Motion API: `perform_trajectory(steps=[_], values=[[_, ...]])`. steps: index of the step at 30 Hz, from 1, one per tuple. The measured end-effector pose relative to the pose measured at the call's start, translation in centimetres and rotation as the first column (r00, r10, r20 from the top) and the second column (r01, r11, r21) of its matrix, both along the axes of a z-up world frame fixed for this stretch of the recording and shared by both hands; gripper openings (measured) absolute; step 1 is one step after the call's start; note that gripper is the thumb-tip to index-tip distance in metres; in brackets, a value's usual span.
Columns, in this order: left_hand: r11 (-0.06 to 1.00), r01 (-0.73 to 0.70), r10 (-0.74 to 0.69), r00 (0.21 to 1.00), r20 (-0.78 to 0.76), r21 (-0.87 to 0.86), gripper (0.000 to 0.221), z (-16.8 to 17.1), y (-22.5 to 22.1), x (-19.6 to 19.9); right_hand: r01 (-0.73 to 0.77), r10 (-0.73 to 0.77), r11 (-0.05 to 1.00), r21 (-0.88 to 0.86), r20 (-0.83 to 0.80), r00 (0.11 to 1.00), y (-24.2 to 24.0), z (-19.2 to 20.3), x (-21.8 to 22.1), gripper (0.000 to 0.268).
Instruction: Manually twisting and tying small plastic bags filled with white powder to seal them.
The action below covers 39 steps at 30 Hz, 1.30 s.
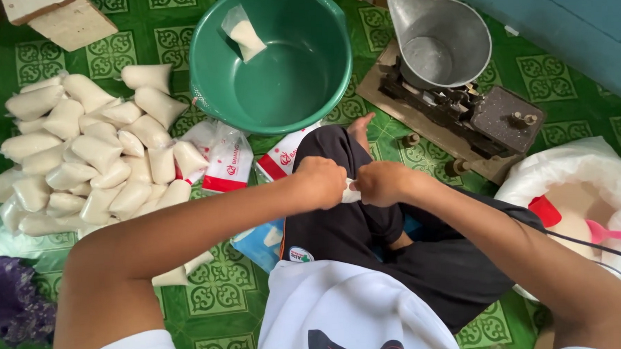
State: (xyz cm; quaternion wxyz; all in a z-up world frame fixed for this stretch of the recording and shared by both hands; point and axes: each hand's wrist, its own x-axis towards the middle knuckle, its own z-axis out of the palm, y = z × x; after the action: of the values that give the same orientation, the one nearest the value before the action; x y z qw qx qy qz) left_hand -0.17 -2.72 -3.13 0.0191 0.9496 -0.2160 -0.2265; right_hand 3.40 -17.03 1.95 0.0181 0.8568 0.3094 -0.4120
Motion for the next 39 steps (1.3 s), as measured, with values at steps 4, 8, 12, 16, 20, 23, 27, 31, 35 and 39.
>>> perform_trajectory(steps=[4, 8, 12, 16, 20, 23, 27, 31, 35, 39], values=[[0.959, -0.281, 0.23, 0.841, -0.489, -0.032, 0.044, 2.3, 0.8, 1.1, 0.327, -0.32, 0.945, -0.027, -0.296, 0.9, -1.2, -1.5, 0.5, 0.039], [0.876, -0.461, 0.212, 0.638, -0.74, -0.146, 0.046, 0.8, 1.9, 1.3, 0.534, -0.494, 0.844, -0.045, -0.455, 0.741, -2.3, -2.3, 0.3, 0.036], [0.658, -0.726, 0.101, 0.347, -0.932, -0.199, 0.042, 1.9, 2.6, 0.4, 0.749, -0.566, 0.656, -0.095, -0.718, 0.405, -3.2, -1.8, -0.3, 0.032], [0.473, -0.862, -0.031, 0.189, -0.981, -0.181, 0.043, 2.9, 3.0, -0.8, 0.824, -0.554, 0.54, -0.17, -0.809, 0.195, -3.5, -1.1, -0.8, 0.031], [0.36, -0.915, -0.084, 0.161, -0.983, -0.18, 0.043, 2.1, 2.8, -2.0, 0.866, -0.5, 0.48, -0.143, -0.856, 0.136, -4.1, -0.8, -1.7, 0.031], [0.282, -0.943, -0.118, 0.148, -0.982, -0.176, 0.047, 0.9, 2.2, -2.5, 0.921, -0.482, 0.363, -0.143, -0.875, 0.054, -4.2, -0.8, -2.6, 0.029], [0.162, -0.974, -0.09, 0.146, -0.985, -0.159, 0.043, 0.1, 1.3, -3.4, 0.977, -0.472, 0.161, -0.137, -0.88, -0.046, -4.0, -0.6, -4.0, 0.024], [0.072, -0.981, -0.025, 0.179, -0.984, -0.181, 0.043, -2.3, 0.5, -4.0, 0.994, -0.462, 0.005, -0.106, -0.882, -0.091, -3.9, -1.3, -5.4, 0.023], [0.112, -0.963, 0.085, 0.255, -0.963, -0.245, 0.041, -4.5, -0.4, -4.0, 0.993, -0.469, -0.089, -0.077, -0.876, -0.111, -3.7, -1.8, -6.9, 0.022], [0.16, -0.908, 0.223, 0.415, -0.882, -0.387, 0.029, -2.8, -1.3, -3.8, 0.979, -0.447, -0.186, -0.08, -0.881, -0.157, -3.6, -2.8, -7.9, 0.023]])
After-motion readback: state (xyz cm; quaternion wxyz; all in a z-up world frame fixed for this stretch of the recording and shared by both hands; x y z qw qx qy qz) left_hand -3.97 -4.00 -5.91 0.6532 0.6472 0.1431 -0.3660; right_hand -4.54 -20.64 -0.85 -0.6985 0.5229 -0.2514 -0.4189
